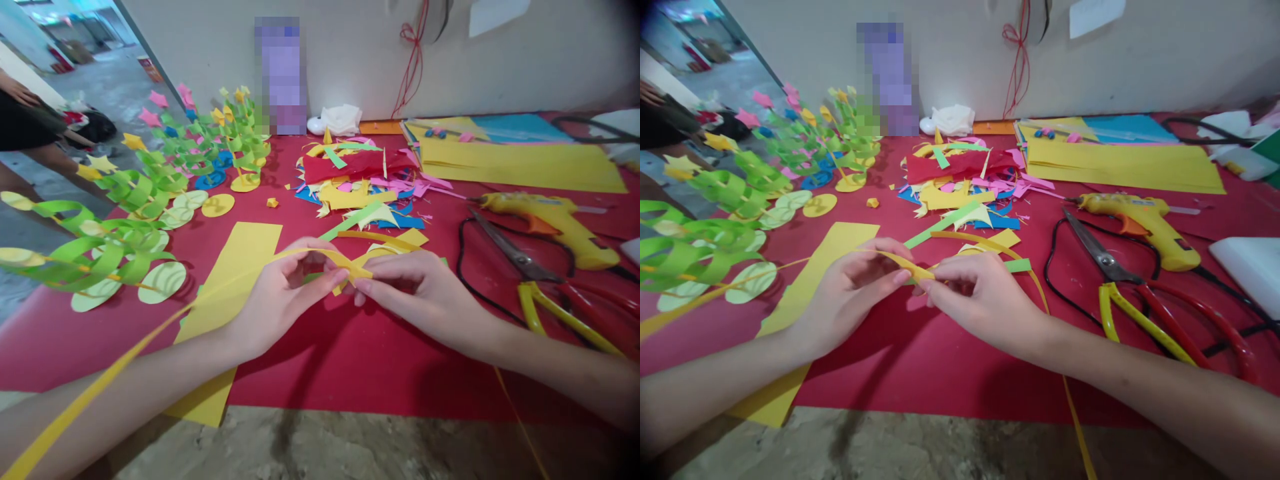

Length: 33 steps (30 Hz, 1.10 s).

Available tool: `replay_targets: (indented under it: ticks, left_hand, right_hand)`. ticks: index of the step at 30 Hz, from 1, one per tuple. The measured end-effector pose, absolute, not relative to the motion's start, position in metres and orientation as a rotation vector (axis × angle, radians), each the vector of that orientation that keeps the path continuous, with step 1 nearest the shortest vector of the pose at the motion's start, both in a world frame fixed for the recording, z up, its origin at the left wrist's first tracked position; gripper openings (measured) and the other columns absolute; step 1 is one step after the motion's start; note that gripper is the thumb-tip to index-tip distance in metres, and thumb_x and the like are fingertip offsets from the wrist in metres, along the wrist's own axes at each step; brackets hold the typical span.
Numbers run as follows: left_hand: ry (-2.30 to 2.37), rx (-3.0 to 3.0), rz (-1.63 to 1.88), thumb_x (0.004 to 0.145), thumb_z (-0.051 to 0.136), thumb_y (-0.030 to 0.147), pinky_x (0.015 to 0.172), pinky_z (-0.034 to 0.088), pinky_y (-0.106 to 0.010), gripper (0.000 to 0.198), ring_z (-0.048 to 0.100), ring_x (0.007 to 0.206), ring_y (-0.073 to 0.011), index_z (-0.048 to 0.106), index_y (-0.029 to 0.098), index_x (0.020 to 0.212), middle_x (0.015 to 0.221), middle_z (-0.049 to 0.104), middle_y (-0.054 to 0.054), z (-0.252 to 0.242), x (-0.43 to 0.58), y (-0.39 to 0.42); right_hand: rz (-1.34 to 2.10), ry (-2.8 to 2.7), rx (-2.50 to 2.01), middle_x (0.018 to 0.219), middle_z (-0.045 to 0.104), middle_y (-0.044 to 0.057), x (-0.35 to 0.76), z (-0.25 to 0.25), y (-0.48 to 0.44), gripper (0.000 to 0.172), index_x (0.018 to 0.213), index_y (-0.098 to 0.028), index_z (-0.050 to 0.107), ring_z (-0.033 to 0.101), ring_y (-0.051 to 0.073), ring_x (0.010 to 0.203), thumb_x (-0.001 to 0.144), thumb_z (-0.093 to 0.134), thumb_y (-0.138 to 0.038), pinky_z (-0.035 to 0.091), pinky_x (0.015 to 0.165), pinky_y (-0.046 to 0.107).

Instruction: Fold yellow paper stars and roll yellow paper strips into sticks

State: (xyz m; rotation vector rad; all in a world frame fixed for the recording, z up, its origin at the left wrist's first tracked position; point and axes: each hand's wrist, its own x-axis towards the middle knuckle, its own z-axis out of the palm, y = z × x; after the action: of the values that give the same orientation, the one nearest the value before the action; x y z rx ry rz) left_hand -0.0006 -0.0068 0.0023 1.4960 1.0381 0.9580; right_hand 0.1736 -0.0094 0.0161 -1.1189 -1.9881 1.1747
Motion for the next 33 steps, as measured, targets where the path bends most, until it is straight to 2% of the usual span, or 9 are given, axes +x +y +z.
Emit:
replay_targets:
  ticks: [3,5,8,12,18,23,28,33]
  left_hand:
    - [1.085,1.484,1.025,0.075,0.061,0.023,0.07,0.046,-0.016,0.007,0.055,0.077,-0.0092,0.055,0.02,0.072,0.078,0.056,0.002,0.0028,-0.0005,-0.0102]
    - [1.085,1.529,1.004,0.076,0.059,0.023,0.074,0.046,-0.016,0.002,0.056,0.081,-0.0098,0.058,0.022,0.076,0.082,0.059,0.002,0.0032,-0.0011,-0.0125]
    - [1.121,1.611,1.007,0.078,0.057,0.023,0.078,0.045,-0.018,0.013,0.057,0.088,-0.0118,0.063,0.026,0.09,0.093,0.062,0.002,0.0027,-0.0025,-0.013]
    - [1.136,1.737,1.004,0.077,0.058,0.022,0.079,0.045,-0.02,0.019,0.057,0.088,-0.0128,0.066,0.026,0.094,0.093,0.063,0.0,0.0015,-0.0032,-0.0092]
    - [1.062,1.768,1.01,0.073,0.062,0.019,0.072,0.047,-0.017,0.014,0.058,0.081,-0.0108,0.069,0.023,0.085,0.087,0.063,0.0,0.0014,-0.0033,-0.0069]
    - [0.978,1.754,1.049,0.071,0.065,0.014,0.071,0.048,-0.019,0.009,0.058,0.077,-0.0112,0.069,0.02,0.075,0.079,0.063,0.0,0.0002,-0.0026,-0.0073]
    - [0.974,1.738,1.087,0.072,0.062,0.013,0.07,0.049,-0.02,0.008,0.058,0.076,-0.0113,0.067,0.019,0.075,0.077,0.063,0.0,0.001,-0.0016,-0.0101]
    - [1.091,1.727,1.096,0.072,0.063,0.016,0.066,0.049,-0.014,0.006,0.06,0.073,-0.0091,0.062,0.019,0.077,0.078,0.066,0.002,0.0008,-0.0017,-0.0109]
  right_hand:
    - [1.144,-1.947,-1.163,0.056,0.052,0.001,0.1744,0.0165,-0.0096,0.027,0.057,-0.015,0.057,0.047,0.011,0.055,0.082,0.047,-0.021,0.036,0.052,0.025]
    - [1.096,-1.953,-1.2,0.055,0.049,0.0,0.1742,0.0163,-0.01,0.029,0.054,-0.016,0.052,0.044,0.011,0.053,0.081,0.047,-0.021,0.035,0.051,0.025]
    - [1.033,-1.986,-1.217,0.056,0.052,0.001,0.174,0.0154,-0.0107,0.028,0.055,-0.016,0.053,0.048,0.012,0.056,0.082,0.046,-0.021,0.037,0.054,0.025]
    - [0.936,-2.018,-1.187,0.063,0.06,0.002,0.1744,0.0131,-0.0114,0.024,0.06,-0.018,0.059,0.055,0.014,0.062,0.081,0.048,-0.021,0.038,0.056,0.025]
    - [0.811,-2.114,-1.078,0.063,0.061,0.004,0.1734,0.0089,-0.012,0.024,0.06,-0.014,0.061,0.053,0.011,0.057,0.081,0.048,-0.015,0.038,0.053,0.023]
    - [0.715,-2.147,-1.084,0.046,0.047,-0.001,0.1724,0.0083,-0.0128,0.028,0.049,-0.013,0.053,0.041,0.006,0.043,0.077,0.05,-0.011,0.03,0.043,0.02]
    - [0.899,-2.027,-1.161,0.047,0.043,-0.004,0.1725,0.0126,-0.0133,0.025,0.052,-0.015,0.049,0.038,0.006,0.044,0.076,0.053,-0.018,0.03,0.042,0.02]
    - [1.25,-1.713,-1.18,0.06,0.05,-0.002,0.1722,0.0147,-0.0118,0.013,0.067,-0.015,0.054,0.044,0.007,0.052,0.073,0.059,-0.026,0.036,0.046,0.019]
